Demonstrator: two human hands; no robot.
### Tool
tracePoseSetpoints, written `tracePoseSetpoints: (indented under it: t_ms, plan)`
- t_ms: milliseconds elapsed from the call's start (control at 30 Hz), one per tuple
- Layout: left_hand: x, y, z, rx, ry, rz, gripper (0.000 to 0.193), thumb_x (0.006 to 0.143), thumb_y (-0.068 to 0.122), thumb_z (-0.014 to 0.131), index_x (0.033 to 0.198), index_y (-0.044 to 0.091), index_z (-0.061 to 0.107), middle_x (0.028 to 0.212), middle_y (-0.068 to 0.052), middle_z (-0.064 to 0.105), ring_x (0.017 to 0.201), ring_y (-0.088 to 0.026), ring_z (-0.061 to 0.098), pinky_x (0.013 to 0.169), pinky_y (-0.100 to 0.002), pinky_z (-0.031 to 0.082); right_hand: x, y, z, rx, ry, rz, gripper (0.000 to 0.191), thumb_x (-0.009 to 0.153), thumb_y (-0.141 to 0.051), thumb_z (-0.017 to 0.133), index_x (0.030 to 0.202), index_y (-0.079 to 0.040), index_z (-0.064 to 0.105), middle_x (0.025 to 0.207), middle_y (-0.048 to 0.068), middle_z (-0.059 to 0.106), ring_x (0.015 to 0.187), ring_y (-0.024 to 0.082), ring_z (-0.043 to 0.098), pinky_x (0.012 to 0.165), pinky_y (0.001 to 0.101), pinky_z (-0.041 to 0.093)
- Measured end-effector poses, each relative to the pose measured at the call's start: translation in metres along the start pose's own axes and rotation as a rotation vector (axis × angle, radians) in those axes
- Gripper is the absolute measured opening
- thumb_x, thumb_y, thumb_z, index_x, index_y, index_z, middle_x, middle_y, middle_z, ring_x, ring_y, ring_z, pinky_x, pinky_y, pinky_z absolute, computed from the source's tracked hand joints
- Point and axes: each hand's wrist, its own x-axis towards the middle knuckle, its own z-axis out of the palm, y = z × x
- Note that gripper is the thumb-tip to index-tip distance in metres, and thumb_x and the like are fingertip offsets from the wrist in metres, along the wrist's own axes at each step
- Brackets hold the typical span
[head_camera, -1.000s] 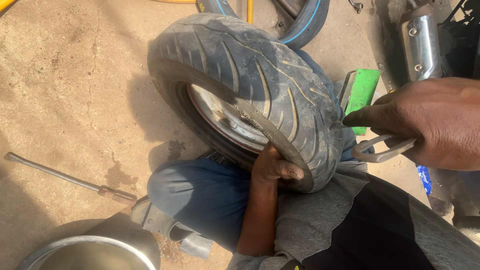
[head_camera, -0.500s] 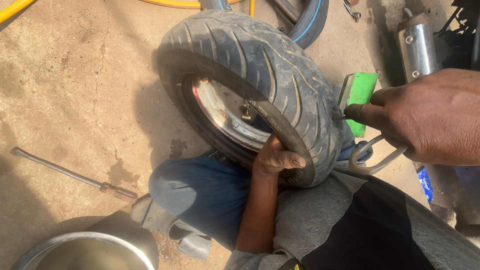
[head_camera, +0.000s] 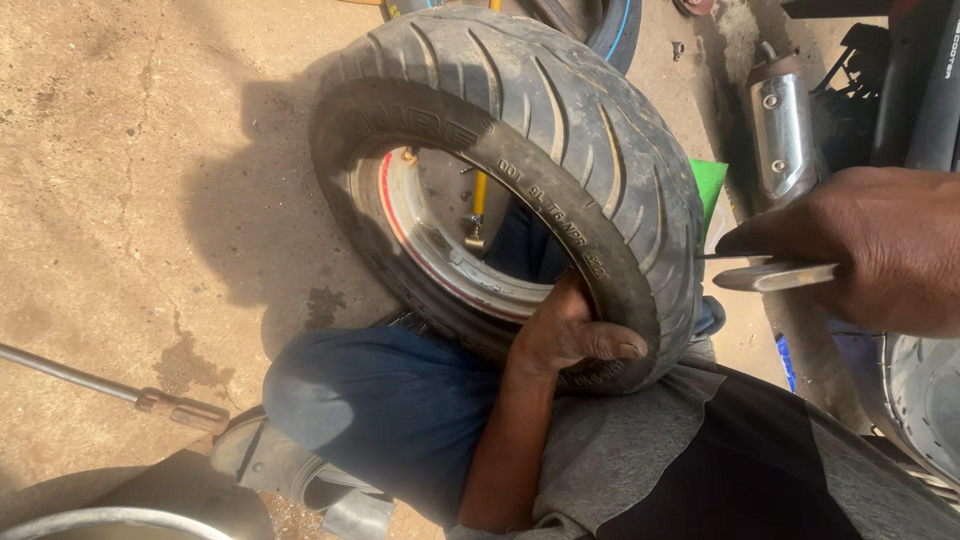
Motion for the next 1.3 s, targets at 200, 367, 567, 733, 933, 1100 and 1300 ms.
tracePoseSetpoints:
  t_ms: [200,367,567,733,933,1100,1300]
  plan:
    - [-0.006,-0.001,-0.009,0.126,-0.080,0.185,0.065,0.078,0.046,0.090,0.117,0.000,0.067,0.112,-0.010,0.069,0.108,-0.019,0.064,0.098,-0.031,0.054,0.016,0.016,0.004,0.197,0.007,0.022,0.040,0.093,-0.024,0.069,0.132,-0.031,0.072,0.116,-0.002,0.081,0.105,0.012,0.078,0.102,0.0322,0.062]
    - [-0.003,0.000,-0.006,0.003,-0.047,0.027,0.072,0.075,0.048,0.092,0.119,-0.001,0.063,0.107,-0.008,0.067,0.103,-0.018,0.064,0.093,-0.032,0.056,0.024,0.029,0.010,0.234,0.082,0.002,0.044,0.089,-0.023,0.076,0.132,-0.035,0.074,0.114,-0.003,0.081,0.104,0.012,0.080,0.106,0.0335,0.062]
    - [0.004,-0.001,-0.006,0.086,-0.044,0.097,0.062,0.078,0.044,0.091,0.114,0.000,0.065,0.101,-0.006,0.068,0.098,-0.015,0.066,0.090,-0.029,0.057,0.026,0.038,0.020,0.342,0.167,-0.031,0.041,0.090,-0.026,0.073,0.131,-0.030,0.074,0.113,0.000,0.081,0.103,0.015,0.079,0.104,0.0357,0.063]
    - [0.008,0.008,-0.002,0.048,-0.003,0.018,0.069,0.075,0.045,0.092,0.119,-0.001,0.064,0.103,-0.007,0.068,0.101,-0.017,0.067,0.092,-0.030,0.058,0.007,0.011,0.014,-0.026,0.128,0.056,0.062,0.086,-0.042,0.069,0.146,-0.035,0.055,0.115,-0.005,0.078,0.108,0.008,0.078,0.103,0.0309,0.063]
    - [0.019,0.014,0.005,0.106,0.019,-0.003,0.073,0.080,0.049,0.089,0.125,-0.002,0.063,0.107,-0.007,0.069,0.102,-0.017,0.066,0.095,-0.029,0.057,-0.006,-0.018,0.014,-0.231,0.088,0.177,0.082,0.085,-0.042,0.071,0.159,-0.028,0.038,0.120,-0.002,0.072,0.105,0.011,0.076,0.094,0.0298,0.065]
    - [0.024,0.009,0.005,-0.010,-0.004,-0.007,0.074,0.081,0.050,0.088,0.126,-0.002,0.061,0.115,-0.007,0.067,0.114,-0.019,0.064,0.105,-0.033,0.055,0.020,0.019,0.016,0.259,0.097,0.145,0.053,0.094,-0.021,0.067,0.146,-0.028,0.058,0.120,0.002,0.081,0.107,0.015,0.078,0.105,0.0351,0.062]
    - [0.016,0.008,0.000,0.149,-0.004,0.005,0.071,0.078,0.050,0.089,0.118,-0.003,0.064,0.105,-0.010,0.071,0.104,-0.020,0.069,0.096,-0.031,0.058,0.043,0.058,0.028,0.360,0.093,-0.102,0.052,0.092,-0.022,0.069,0.143,-0.031,0.065,0.121,-0.002,0.079,0.113,0.013,0.073,0.110,0.0337,0.056]
